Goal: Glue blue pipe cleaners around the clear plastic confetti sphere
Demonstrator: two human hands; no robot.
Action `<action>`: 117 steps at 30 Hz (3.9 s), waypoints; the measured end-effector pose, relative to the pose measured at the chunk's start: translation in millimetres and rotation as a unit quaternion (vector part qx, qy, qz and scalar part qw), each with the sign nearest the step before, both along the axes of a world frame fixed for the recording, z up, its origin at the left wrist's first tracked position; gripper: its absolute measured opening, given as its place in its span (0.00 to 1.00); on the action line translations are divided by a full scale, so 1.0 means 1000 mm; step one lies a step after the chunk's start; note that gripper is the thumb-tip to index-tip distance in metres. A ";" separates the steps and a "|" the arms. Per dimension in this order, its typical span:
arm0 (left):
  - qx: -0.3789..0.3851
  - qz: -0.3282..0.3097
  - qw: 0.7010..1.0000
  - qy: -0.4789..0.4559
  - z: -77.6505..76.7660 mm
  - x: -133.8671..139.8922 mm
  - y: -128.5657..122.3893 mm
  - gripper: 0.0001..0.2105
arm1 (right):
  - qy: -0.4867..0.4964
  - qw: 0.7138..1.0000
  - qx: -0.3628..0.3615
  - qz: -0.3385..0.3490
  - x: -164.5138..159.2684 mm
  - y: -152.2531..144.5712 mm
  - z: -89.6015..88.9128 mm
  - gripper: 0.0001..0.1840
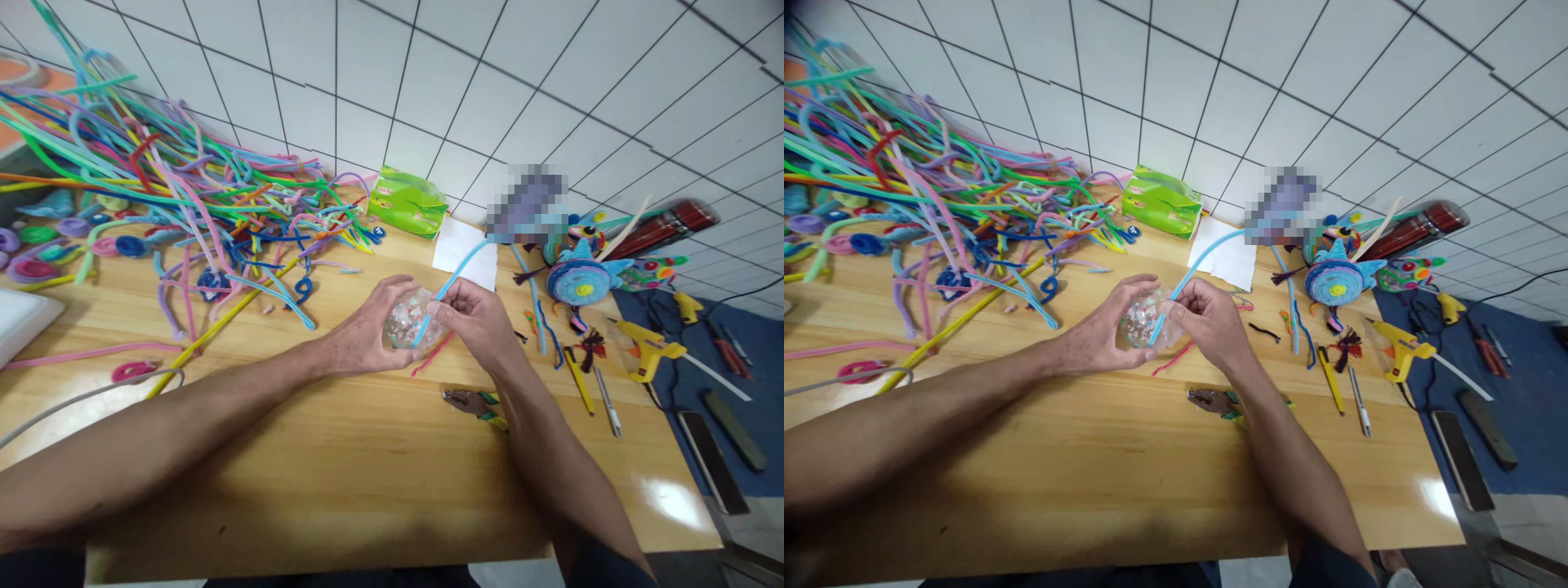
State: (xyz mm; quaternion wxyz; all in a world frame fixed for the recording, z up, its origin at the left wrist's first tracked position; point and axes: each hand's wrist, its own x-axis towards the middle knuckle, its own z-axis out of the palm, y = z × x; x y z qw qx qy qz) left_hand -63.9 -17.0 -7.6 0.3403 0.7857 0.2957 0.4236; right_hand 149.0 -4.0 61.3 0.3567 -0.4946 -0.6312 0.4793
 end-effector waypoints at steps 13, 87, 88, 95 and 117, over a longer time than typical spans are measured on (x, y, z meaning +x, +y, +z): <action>0.001 0.006 1.000 -0.001 -0.005 0.001 0.002 0.42 | 0.014 0.999 0.041 -0.016 -0.003 -0.009 0.006 0.25; 0.023 -0.022 0.999 -0.004 -0.011 0.001 0.002 0.43 | 0.043 0.999 -0.010 -0.010 0.011 0.007 0.005 0.24; 0.021 -0.021 1.000 -0.004 -0.011 0.001 0.002 0.43 | 0.044 0.999 -0.009 -0.011 0.012 0.007 0.006 0.24; 0.023 -0.021 0.999 -0.009 -0.012 0.001 0.003 0.42 | 0.023 1.000 -0.009 -0.015 0.012 0.008 0.007 0.24; 0.004 -0.021 1.000 -0.020 -0.010 0.001 0.002 0.43 | -0.030 0.999 0.006 0.009 0.014 0.007 0.000 0.25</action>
